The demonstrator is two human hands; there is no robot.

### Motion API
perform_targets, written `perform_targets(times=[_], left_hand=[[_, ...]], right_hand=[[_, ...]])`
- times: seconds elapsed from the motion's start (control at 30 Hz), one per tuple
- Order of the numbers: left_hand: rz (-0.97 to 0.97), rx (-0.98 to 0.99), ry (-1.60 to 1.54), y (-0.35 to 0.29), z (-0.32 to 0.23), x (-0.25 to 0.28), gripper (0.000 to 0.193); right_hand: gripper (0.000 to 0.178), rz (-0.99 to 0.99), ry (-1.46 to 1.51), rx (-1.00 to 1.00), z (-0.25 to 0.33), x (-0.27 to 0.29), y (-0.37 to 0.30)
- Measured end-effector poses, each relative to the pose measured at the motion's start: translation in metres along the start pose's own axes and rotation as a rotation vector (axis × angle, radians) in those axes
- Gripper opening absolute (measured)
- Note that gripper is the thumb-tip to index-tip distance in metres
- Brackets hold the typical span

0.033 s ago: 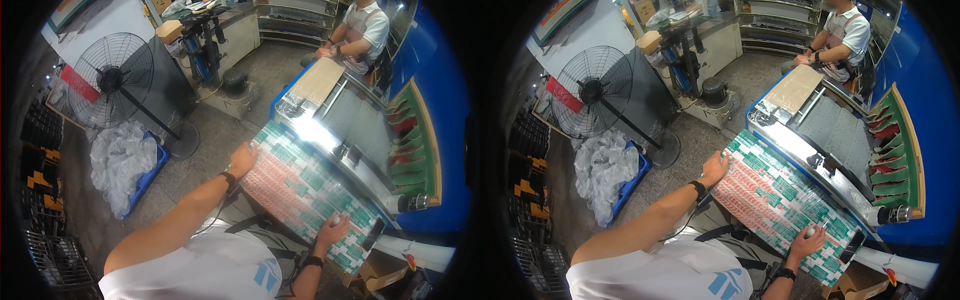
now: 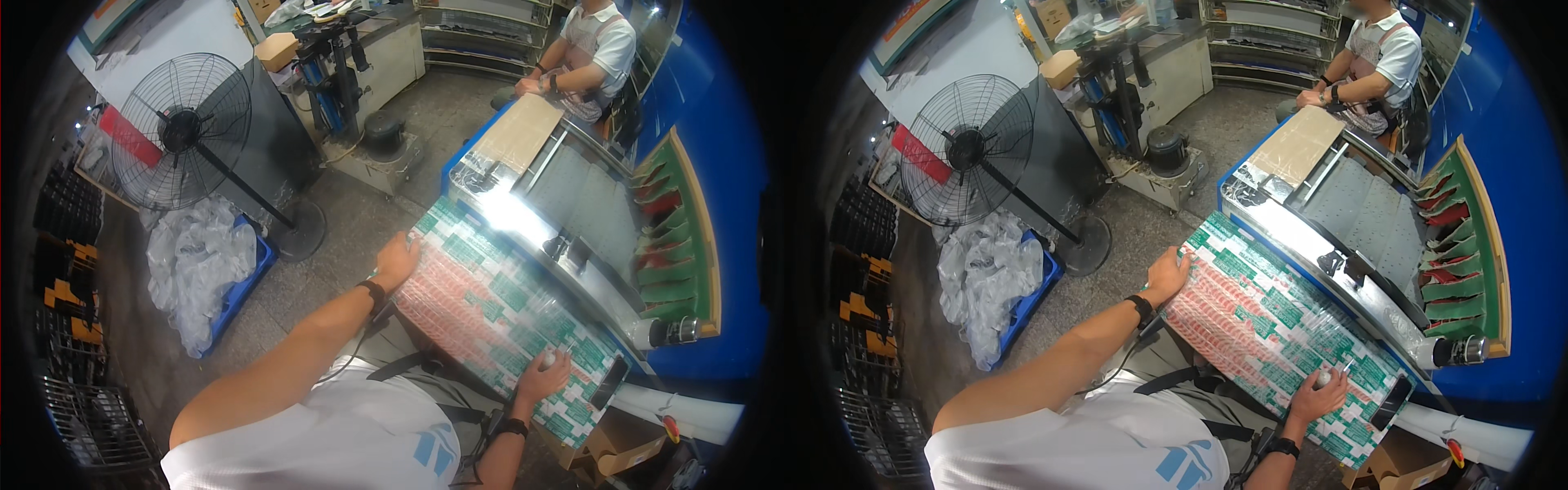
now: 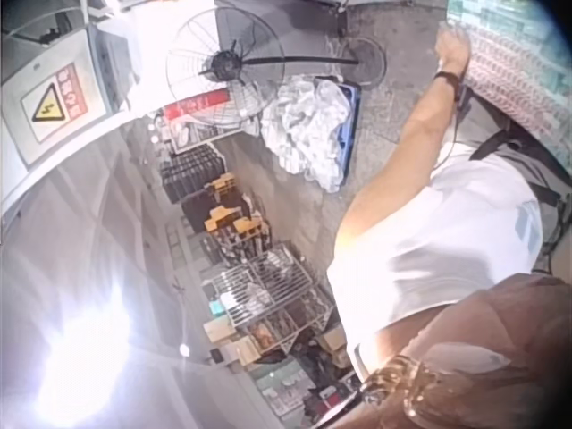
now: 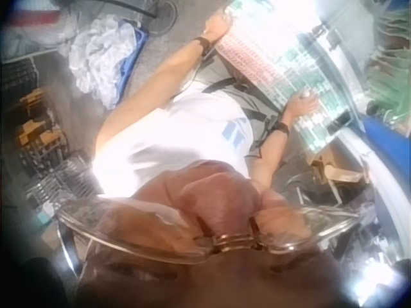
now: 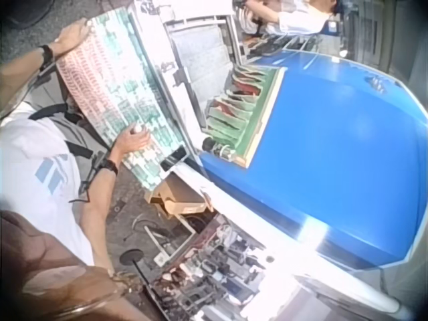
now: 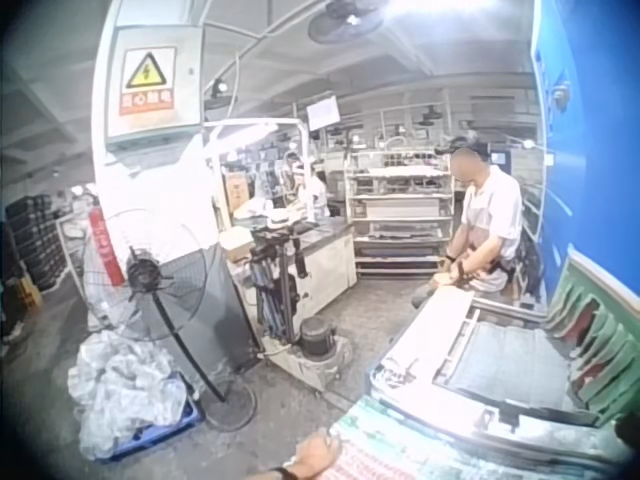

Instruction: The recorder is inspecting and adjusting shoe components at a quality control station or assembly area.

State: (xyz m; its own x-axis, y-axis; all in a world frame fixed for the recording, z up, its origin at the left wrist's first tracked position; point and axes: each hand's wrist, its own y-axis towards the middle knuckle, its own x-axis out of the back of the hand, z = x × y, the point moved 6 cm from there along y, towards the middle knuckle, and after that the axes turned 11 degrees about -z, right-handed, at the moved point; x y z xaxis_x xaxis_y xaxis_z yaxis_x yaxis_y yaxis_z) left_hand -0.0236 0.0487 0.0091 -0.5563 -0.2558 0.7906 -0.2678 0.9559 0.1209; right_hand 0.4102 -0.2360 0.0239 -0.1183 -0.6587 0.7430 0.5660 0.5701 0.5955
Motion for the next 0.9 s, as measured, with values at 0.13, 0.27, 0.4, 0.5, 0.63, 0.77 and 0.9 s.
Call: perform_targets(times=[0.13,0.27,0.4,0.5,0.63,0.77,0.9], left_hand=[[0.001,-0.003,0.018,0.0005,0.0018,-0.0016,0.054],[-0.002,-0.024,0.025,0.0006,0.0036,-0.0041,0.050],[-0.007,-0.028,0.024,0.0011,0.0042,-0.0046,0.050],[-0.002,-0.016,0.027,0.0011,0.0041,-0.0038,0.051],[-0.005,-0.006,0.016,0.0009,0.0026,-0.0017,0.052],[-0.012,-0.009,0.011,0.0009,0.0012,-0.0008,0.052],[0.004,0.002,0.019,0.0010,0.0019,-0.0012,0.053]], right_hand=[[0.041,-0.017,-0.008,0.014,0.0005,-0.0003,0.0003],[0.041,-0.003,-0.003,0.010,-0.0007,0.0002,0.0004],[0.042,-0.001,0.002,0.008,0.0003,0.0002,0.0005],[0.042,0.004,-0.006,0.006,0.0001,-0.0011,0.0005],[0.042,0.003,0.008,0.004,-0.0014,-0.0024,-0.0005],[0.044,0.001,0.005,0.007,-0.0025,-0.0031,-0.0012],[0.044,0.014,0.006,-0.004,-0.0023,-0.0031,-0.0008]])
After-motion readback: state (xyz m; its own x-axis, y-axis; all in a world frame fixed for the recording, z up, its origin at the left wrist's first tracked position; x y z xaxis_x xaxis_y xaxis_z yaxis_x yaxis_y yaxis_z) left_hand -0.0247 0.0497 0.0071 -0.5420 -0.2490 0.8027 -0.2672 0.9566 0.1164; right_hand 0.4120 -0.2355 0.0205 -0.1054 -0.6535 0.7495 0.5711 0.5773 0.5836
